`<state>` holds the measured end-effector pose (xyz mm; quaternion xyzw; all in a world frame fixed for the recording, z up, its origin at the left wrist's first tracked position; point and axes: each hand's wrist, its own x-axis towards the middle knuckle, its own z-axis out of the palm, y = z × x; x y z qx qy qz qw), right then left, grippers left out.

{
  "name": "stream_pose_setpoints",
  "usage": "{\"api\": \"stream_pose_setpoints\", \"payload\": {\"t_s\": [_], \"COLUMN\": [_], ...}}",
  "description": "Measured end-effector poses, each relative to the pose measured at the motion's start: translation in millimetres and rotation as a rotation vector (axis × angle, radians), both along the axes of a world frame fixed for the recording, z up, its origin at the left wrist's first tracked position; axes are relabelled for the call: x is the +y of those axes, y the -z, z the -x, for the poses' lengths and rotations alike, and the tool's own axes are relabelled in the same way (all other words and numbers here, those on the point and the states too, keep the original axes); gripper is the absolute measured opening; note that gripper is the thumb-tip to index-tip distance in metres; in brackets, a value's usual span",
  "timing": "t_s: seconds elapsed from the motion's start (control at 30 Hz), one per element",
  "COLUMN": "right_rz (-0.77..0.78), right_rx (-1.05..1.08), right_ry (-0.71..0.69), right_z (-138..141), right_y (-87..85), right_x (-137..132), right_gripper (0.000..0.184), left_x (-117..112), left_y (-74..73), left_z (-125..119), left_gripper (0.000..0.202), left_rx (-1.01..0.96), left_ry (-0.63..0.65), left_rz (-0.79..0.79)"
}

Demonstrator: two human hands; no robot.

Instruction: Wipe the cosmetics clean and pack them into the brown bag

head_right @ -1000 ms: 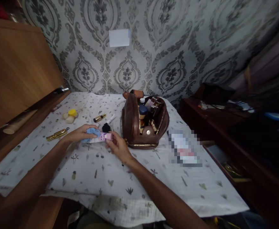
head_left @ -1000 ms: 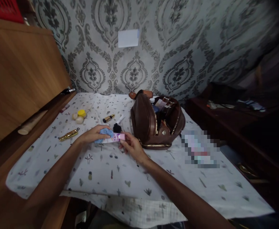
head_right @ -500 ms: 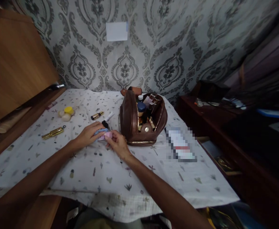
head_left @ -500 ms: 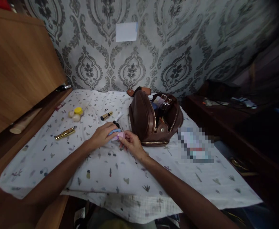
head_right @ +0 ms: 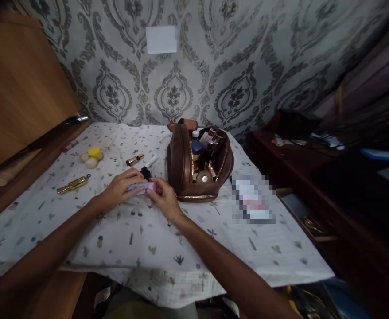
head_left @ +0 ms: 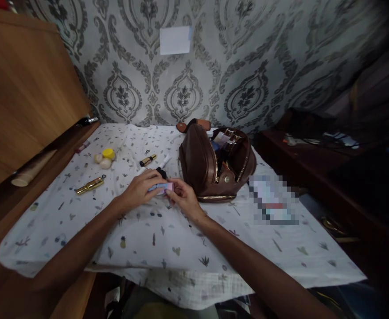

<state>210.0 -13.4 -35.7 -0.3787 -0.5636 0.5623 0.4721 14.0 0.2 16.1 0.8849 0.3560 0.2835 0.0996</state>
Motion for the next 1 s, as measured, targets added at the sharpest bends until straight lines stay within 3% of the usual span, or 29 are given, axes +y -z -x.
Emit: {"api": "stream_pose_setpoints", "payload": {"t_s": [0.13,0.3,0.43,0.6,0.73,0.87,1.0], "right_rz": [0.007,0.038,0.005,-0.045,-0.092,-0.093,-0.099], "right_rx": [0.012,0.052,0.086,0.067,0.014,0.026,0.023], "right_ry": [-0.008,-0.011,-0.037,-0.042,-0.017,-0.034,-0.065], "right_z": [0,-2,-2,-2,-3,-4,-4], "right_y": [0.8,4.0,4.1,2.6,5.2,7.7,5.9], "right_x": [1,2,0,-3,-2,-2,-4], "right_gripper": [0.039,0.047,0.050,0.045,0.035,0.043,0.046], "left_x": [8,20,15,1,5,15,12], "left_y": [-1.1,-6.5,-8.5,-6.5,-7.4,-8.5,-11.1], "left_z": [14,44,35,7,18,41,33], "left_gripper": [0.026,0.018,0.020,0.021,0.016,0.015,0.017], "left_rx": [0.081,0.252,0.176,0.014,0.135,0.247,0.132], "left_ry": [0.072,-0.010,-0.021,0.112,0.121,0.013,-0.009], "left_rz": [0.091,0.237,0.211,0.110,0.154,0.201,0.175]}}
